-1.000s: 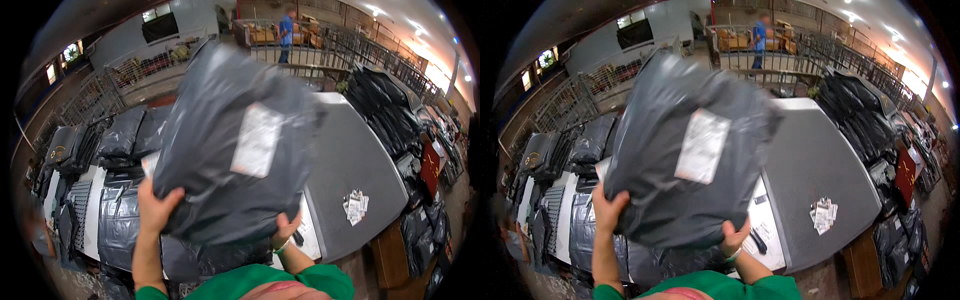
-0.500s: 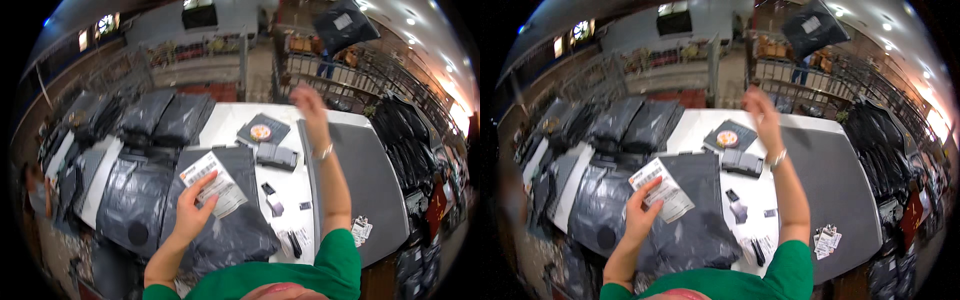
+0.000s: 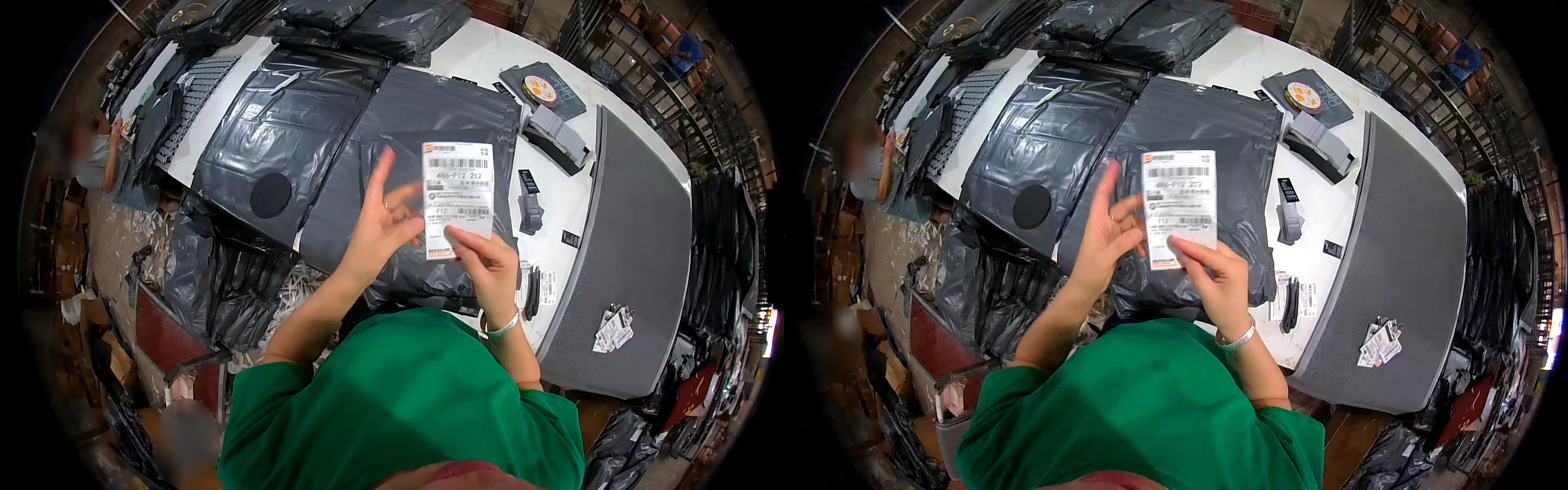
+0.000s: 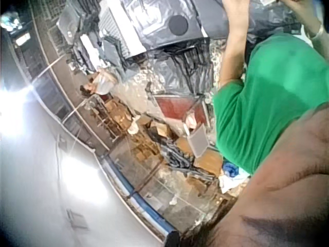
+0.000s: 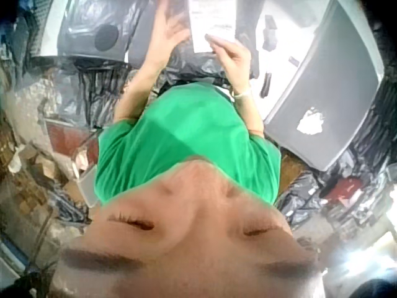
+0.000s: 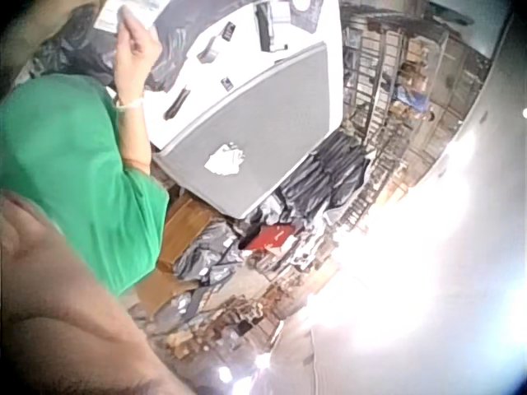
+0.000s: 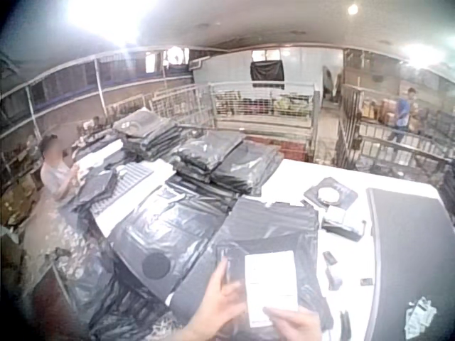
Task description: The person peels shipping labels from a stack and applies them to gray plastic mailers, smoothing the labels down by hand.
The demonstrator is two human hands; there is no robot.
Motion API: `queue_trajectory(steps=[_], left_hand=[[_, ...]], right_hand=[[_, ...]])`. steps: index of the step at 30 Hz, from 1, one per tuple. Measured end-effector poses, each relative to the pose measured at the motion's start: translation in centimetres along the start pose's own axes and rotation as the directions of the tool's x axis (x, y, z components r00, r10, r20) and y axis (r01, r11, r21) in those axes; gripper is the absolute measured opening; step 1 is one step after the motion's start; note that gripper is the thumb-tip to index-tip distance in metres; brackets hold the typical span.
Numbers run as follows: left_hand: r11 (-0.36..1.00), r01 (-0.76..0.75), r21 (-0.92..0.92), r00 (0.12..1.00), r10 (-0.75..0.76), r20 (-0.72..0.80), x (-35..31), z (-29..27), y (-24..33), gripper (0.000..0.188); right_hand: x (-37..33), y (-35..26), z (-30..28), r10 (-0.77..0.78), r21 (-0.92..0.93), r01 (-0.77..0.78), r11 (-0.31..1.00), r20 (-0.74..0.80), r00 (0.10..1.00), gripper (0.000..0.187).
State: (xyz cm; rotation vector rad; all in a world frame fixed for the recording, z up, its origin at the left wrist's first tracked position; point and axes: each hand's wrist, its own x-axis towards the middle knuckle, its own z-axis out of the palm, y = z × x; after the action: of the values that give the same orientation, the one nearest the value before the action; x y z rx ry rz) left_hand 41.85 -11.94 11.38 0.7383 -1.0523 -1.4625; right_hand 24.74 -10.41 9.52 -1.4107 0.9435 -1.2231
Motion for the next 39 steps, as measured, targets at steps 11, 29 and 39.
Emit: queue_trajectory(steps=[11,29,39], left_hand=[[0.954,0.267,0.139,0.96,-0.251,-0.125,-4.6,-2.0,-3.8,0.012],[0.12,0.052,0.991,0.959,-0.284,-0.016,1.0,-2.2,-19.0,0.037],[0.22,-0.154,0.963,0.984,-0.058,0.171,-1.0,-3.2,-15.9,0.009]], right_hand=[[-0.8,1.3,1.7,0.005,-0.058,-0.009,0.998,-0.084,0.996,0.026],[1.8,11.6,-9.3,0.061,-0.303,-0.155,0.94,-0.298,0.953,0.033],[8.3,20.0,-3.7,0.003,-0.695,0.583,0.419,0.644,0.765,0.066]])
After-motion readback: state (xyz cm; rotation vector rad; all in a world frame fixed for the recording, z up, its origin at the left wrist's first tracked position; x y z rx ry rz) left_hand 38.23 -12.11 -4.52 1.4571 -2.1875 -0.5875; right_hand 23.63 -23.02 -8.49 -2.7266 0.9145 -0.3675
